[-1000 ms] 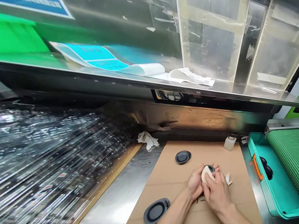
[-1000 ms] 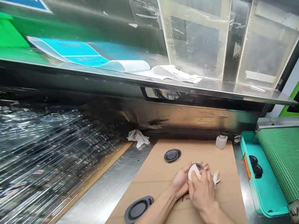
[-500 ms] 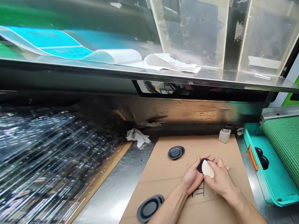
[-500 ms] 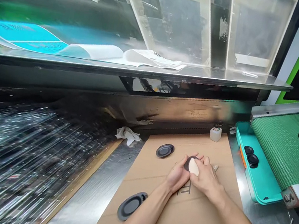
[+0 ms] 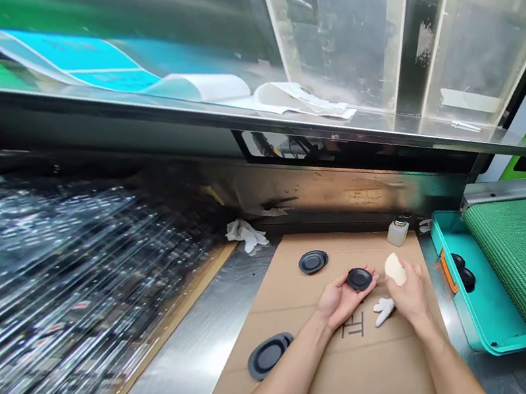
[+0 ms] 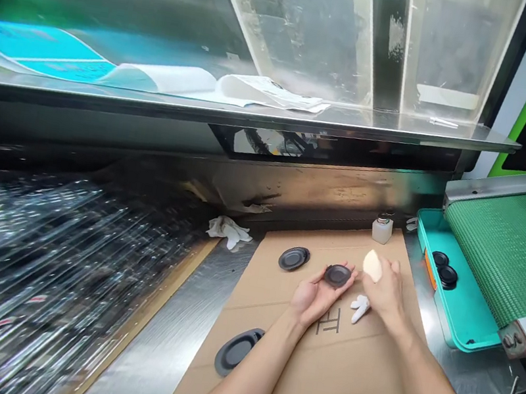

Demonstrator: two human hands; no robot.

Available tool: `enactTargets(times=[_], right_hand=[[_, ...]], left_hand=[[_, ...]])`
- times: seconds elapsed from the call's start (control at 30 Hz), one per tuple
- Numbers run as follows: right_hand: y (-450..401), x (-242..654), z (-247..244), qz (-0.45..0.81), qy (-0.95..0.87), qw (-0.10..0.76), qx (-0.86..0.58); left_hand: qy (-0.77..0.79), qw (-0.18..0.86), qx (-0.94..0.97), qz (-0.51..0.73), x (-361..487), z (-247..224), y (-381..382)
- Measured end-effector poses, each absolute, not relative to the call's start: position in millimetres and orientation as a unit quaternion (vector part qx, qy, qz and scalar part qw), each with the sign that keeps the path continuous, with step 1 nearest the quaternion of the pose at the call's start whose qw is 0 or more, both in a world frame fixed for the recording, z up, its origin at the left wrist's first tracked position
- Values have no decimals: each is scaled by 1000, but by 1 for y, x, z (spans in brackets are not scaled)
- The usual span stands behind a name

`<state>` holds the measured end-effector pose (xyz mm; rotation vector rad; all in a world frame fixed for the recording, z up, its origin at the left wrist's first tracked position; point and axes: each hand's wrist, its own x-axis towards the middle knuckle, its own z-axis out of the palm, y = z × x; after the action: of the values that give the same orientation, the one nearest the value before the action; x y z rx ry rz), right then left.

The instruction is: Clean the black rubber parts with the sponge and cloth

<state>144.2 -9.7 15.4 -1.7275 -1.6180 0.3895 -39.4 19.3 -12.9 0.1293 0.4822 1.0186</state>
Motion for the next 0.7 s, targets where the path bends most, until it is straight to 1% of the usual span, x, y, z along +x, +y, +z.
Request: enactTargets(times=[0.1,0.23,0.3,0.37,0.43,0.5,0.6,0.67,0.7], right_hand=[[-2,163,14,120,-609,332,-710],[5,178,8,96,-625,221,-743],[4,179,9,60,-635,176,-749],[0,177,16,7,-650,173,-739],[-7,174,26,-9,-687,199,-699],[-15,171,35,50,-756,204,-620],[-23,167,41,150,-842,130,-501],[-24,165,39,164,-854,94,-485],[-23,163,38,166,-850,98,-490]], left_hand=[[216,861,11,460,-42,-10,21],[214,873,-4,439,-43,-9,21],[216,873,-3,437,-42,-8,21],[217,873,0,437,-42,-6,21],[217,872,6,439,-42,-5,20],[214,870,14,443,-42,-4,20],[206,872,20,444,-42,-3,21],[203,872,21,444,-42,-3,21],[203,873,22,444,-43,-3,21]])
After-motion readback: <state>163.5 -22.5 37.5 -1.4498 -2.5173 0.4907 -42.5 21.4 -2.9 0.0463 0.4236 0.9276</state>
